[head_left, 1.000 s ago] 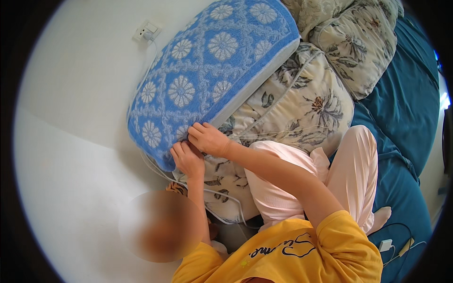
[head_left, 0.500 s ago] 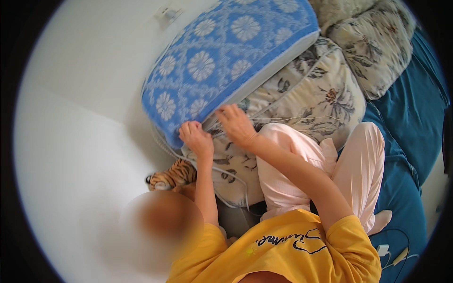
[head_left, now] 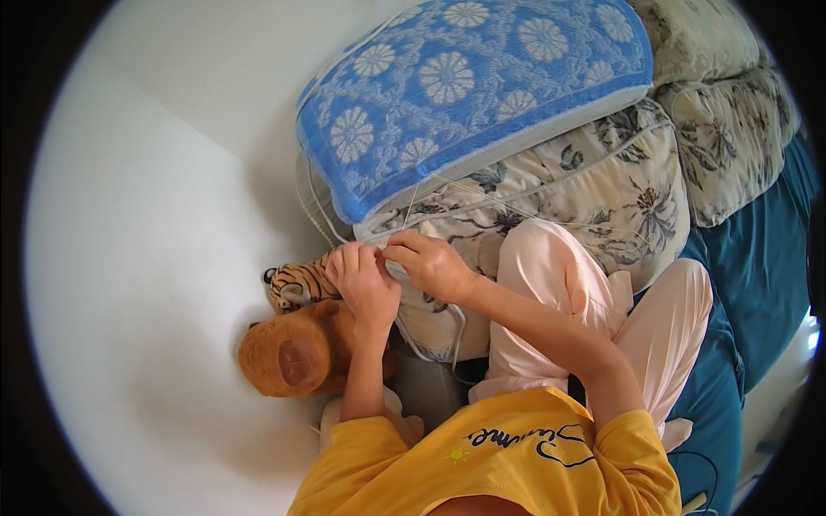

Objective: The person sits on the floor and sews a blue floral pillowcase onto a pillow by hand using a needle and thread. They repeatedly insert the needle and pull the thread through the fabric to secure the cover.

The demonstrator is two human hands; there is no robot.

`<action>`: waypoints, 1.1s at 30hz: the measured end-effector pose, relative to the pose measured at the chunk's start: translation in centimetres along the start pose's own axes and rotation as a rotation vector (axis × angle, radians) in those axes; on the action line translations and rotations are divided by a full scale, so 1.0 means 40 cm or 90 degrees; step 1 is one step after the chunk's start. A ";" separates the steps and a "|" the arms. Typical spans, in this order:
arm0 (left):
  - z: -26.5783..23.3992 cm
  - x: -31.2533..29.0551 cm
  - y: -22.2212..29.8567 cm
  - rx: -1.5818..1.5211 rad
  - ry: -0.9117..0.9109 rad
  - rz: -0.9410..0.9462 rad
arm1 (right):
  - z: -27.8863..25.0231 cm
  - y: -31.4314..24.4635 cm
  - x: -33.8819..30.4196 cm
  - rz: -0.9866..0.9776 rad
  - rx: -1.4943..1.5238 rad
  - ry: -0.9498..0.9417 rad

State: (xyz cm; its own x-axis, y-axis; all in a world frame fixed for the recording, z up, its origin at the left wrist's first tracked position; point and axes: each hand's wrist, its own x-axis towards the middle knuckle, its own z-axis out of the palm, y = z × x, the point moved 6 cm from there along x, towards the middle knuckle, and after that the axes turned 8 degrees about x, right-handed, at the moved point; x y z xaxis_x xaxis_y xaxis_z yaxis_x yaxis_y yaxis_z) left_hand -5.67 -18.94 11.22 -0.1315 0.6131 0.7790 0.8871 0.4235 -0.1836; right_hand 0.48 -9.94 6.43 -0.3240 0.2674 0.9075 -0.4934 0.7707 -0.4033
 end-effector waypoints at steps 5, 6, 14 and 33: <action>-0.002 0.024 0.002 -0.063 0.017 0.009 | -0.024 0.002 0.037 0.008 -0.028 0.000; -0.002 0.027 0.001 -0.069 0.023 0.010 | -0.030 0.009 0.045 0.023 -0.024 -0.011; 0.099 0.074 -0.069 -0.348 0.062 -0.170 | -0.129 0.087 0.113 0.074 -0.207 0.049; 0.294 0.054 -0.123 -0.422 0.014 -0.496 | -0.069 0.146 0.156 -0.039 -0.426 -0.145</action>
State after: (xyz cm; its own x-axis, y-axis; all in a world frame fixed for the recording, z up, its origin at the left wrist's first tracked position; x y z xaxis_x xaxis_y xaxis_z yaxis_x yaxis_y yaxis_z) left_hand -15.52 -11.86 6.75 -0.7743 0.3094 0.5520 0.6254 0.2403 0.7424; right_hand -2.18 -2.18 10.07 -0.5081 0.1416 0.8496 0.0630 0.9899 -0.1273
